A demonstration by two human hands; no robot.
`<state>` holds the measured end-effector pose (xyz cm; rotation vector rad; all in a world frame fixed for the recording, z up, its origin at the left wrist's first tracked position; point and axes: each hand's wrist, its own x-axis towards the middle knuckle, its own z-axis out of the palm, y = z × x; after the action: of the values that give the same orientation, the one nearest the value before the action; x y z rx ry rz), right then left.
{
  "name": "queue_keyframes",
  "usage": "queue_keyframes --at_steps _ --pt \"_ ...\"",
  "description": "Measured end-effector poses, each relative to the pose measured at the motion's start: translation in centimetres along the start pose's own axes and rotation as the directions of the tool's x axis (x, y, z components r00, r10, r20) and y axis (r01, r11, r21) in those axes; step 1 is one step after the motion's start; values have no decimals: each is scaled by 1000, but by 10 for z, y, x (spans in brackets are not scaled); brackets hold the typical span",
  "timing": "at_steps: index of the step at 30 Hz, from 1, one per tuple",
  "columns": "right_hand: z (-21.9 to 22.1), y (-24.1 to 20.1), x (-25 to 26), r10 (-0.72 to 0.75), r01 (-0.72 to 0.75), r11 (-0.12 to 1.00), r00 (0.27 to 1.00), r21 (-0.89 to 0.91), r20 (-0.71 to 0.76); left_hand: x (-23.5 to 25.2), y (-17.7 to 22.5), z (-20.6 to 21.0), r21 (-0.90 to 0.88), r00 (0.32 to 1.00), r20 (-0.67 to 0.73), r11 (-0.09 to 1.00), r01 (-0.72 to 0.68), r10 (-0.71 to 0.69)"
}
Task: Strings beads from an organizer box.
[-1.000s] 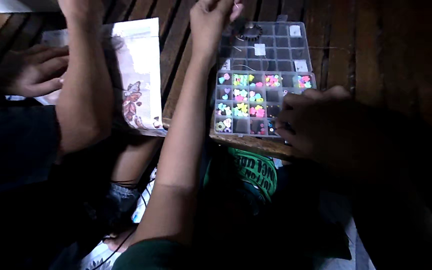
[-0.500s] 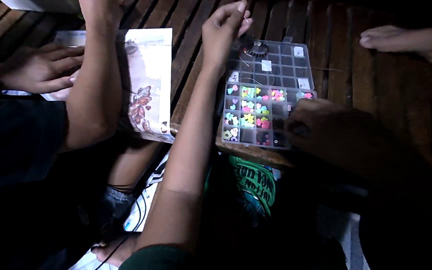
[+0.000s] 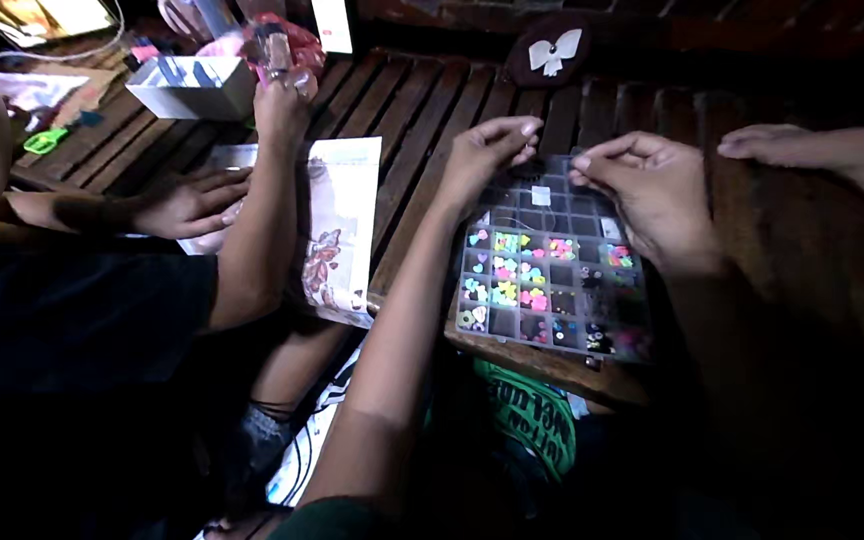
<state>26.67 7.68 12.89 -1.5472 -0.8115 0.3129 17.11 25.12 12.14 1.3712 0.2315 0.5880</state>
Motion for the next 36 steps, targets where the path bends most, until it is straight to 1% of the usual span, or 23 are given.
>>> queue_keyframes --at_steps 3,6,10,12,15,19,22,26,28,30,33,36 --pt "-3 0 -6 24 -23 997 1000 74 -14 -4 2 6 37 999 40 999 -7 6" --pt "-2 4 4 77 -68 988 995 141 -61 -7 1 13 74 995 94 997 12 -19" --pt "-2 7 3 68 -64 993 997 100 -31 -8 -3 18 74 990 139 997 24 -34" --pt "-2 8 2 69 -65 992 997 108 -37 -9 -2 20 80 987 152 996 43 -55" --pt "-1 8 1 50 -41 988 997 147 -56 -11 0 23 84 986 153 995 54 -66" --pt "0 10 2 11 0 989 997 150 -70 -14 5 27 73 985 156 996 57 -68" --pt "-3 14 2 -47 61 984 995 167 -87 -15 3 34 44 983 170 997 62 -69" --pt "-9 23 7 -135 148 975 987 166 -91 -20 0 48 34 991 121 998 54 -58" --pt "-10 27 9 -148 164 971 984 175 -99 -18 -4 53 -6 992 114 999 46 -45" --pt "-12 30 11 -154 173 964 982 201 -108 -20 -1 54 -28 989 136 998 61 -57" --pt "-13 31 11 -170 188 960 980 206 -102 -19 2 53 -24 985 162 997 67 -62" --pt "-9 23 7 -163 180 961 982 208 -93 -18 4 52 -37 986 155 997 60 -54"
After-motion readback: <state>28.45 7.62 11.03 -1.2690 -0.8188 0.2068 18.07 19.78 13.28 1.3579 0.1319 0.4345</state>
